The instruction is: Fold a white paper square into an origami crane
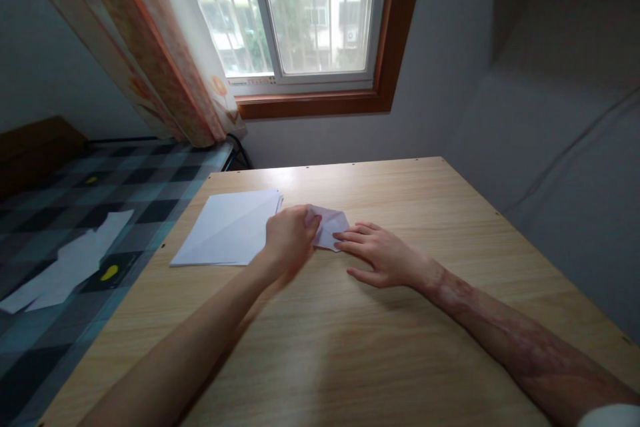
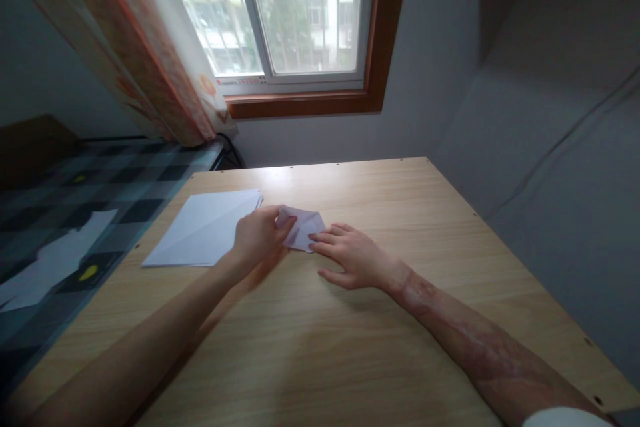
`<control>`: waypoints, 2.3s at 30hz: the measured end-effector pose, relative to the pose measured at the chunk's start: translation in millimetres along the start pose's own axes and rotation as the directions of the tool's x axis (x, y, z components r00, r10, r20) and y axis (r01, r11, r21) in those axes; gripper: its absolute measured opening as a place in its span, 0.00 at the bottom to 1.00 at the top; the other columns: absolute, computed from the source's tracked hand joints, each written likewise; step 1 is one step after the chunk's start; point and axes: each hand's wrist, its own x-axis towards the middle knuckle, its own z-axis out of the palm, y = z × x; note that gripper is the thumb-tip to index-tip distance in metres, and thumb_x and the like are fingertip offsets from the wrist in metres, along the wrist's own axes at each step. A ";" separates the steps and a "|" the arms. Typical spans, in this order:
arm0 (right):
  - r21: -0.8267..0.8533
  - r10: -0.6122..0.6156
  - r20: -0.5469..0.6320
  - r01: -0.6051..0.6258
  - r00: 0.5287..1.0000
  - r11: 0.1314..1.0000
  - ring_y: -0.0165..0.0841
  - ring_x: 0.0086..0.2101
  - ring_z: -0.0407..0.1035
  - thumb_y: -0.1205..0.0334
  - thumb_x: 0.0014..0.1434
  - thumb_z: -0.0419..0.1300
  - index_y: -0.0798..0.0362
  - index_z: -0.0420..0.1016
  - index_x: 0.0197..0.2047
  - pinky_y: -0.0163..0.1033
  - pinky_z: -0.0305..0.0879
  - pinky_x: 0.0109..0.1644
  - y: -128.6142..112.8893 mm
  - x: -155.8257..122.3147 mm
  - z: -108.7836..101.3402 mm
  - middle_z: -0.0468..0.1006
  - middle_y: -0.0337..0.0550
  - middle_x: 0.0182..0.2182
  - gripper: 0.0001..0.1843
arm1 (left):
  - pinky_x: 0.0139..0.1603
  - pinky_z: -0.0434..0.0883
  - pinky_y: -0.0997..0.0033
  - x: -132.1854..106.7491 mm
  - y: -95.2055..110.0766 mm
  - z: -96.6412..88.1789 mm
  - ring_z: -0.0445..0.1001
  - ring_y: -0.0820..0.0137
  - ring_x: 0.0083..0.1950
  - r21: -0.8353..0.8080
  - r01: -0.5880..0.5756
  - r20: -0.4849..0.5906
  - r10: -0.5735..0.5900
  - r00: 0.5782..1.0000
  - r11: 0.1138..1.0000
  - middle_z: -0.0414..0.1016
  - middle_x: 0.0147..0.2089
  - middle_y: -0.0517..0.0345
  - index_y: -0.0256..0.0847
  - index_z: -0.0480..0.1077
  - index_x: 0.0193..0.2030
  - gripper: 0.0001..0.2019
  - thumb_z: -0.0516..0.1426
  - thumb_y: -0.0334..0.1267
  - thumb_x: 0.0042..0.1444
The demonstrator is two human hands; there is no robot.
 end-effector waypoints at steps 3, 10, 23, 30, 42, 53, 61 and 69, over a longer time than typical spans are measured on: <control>0.014 -0.001 -0.007 0.001 1.000 1.000 0.50 0.65 0.72 0.51 0.73 0.63 0.52 0.76 0.69 0.61 0.63 0.74 -0.4 0.4 -0.5 0.77 0.55 0.69 0.26 | 0.35 0.62 0.66 2.5 -2.9 -0.8 0.83 0.59 0.39 -0.013 0.015 -0.013 -0.015 1.000 1.000 0.88 0.41 0.53 0.46 0.82 0.37 0.16 0.60 0.51 0.70; 0.045 -0.004 -0.037 0.006 0.999 0.999 0.50 0.65 0.73 0.51 0.72 0.64 0.50 0.77 0.68 0.60 0.65 0.73 0.1 -0.4 0.4 0.78 0.54 0.69 0.25 | 0.36 0.69 0.66 13.4 -16.2 -2.8 0.81 0.61 0.35 -0.235 -0.043 -0.043 0.034 0.998 0.971 0.87 0.38 0.55 0.46 0.84 0.41 0.10 0.62 0.45 0.64; 0.062 -0.008 -0.031 0.010 0.999 0.998 0.49 0.65 0.72 0.53 0.72 0.64 0.50 0.73 0.71 0.60 0.65 0.73 0.8 -1.8 -0.6 0.78 0.53 0.69 0.28 | 0.29 0.76 0.72 34.2 -42.0 11.2 0.78 0.70 0.27 -0.804 0.014 0.106 0.119 0.987 0.595 0.80 0.30 0.57 0.38 0.80 0.38 0.10 0.61 0.39 0.52; 0.019 -0.026 -0.013 0.026 1.000 0.999 0.50 0.66 0.72 0.51 0.74 0.62 0.49 0.70 0.76 0.58 0.66 0.72 2.3 -2.8 0.9 0.76 0.53 0.71 0.31 | 0.29 0.78 0.71 35.1 -42.2 11.1 0.77 0.71 0.30 -0.829 -0.013 0.032 0.070 0.997 0.559 0.83 0.39 0.52 0.37 0.81 0.38 0.11 0.64 0.43 0.53; 0.008 -0.018 -0.023 0.018 1.000 1.000 0.49 0.67 0.72 0.53 0.72 0.63 0.50 0.73 0.75 0.58 0.68 0.72 2.2 -3.6 3.6 0.78 0.52 0.70 0.31 | 0.29 0.77 0.73 36.0 -44.8 14.6 0.78 0.74 0.30 -0.843 -0.050 -0.059 0.001 0.998 0.536 0.82 0.46 0.53 0.39 0.76 0.44 0.11 0.63 0.42 0.57; -0.027 -0.015 -0.068 0.013 0.998 1.000 0.51 0.72 0.66 0.57 0.70 0.66 0.49 0.77 0.72 0.64 0.63 0.76 4.7 -4.7 4.1 0.80 0.50 0.67 0.29 | 0.43 0.78 0.67 29.8 -52.4 27.8 0.79 0.70 0.38 -0.814 -0.135 -0.059 0.150 0.987 0.564 0.82 0.53 0.51 0.40 0.78 0.45 0.16 0.58 0.51 0.67; -0.009 0.028 -0.153 -0.029 0.988 1.000 0.50 0.71 0.68 0.59 0.70 0.66 0.46 0.82 0.62 0.64 0.61 0.77 15.2 -8.4 7.9 0.85 0.46 0.61 0.19 | 0.43 0.75 0.68 22.0 -54.2 34.5 0.79 0.67 0.39 -0.799 -0.112 0.009 0.197 0.980 0.591 0.81 0.38 0.56 0.41 0.78 0.47 0.16 0.63 0.52 0.64; 0.046 0.175 -0.356 -0.170 0.918 0.984 0.47 0.53 0.79 0.61 0.72 0.65 0.48 0.83 0.59 0.56 0.74 0.62 30.3 -11.0 16.8 0.88 0.51 0.48 0.15 | 0.39 0.75 0.69 23.3 -56.5 43.1 0.76 0.70 0.34 -0.794 -0.124 0.016 0.224 0.975 0.596 0.81 0.37 0.55 0.39 0.79 0.43 0.18 0.69 0.54 0.61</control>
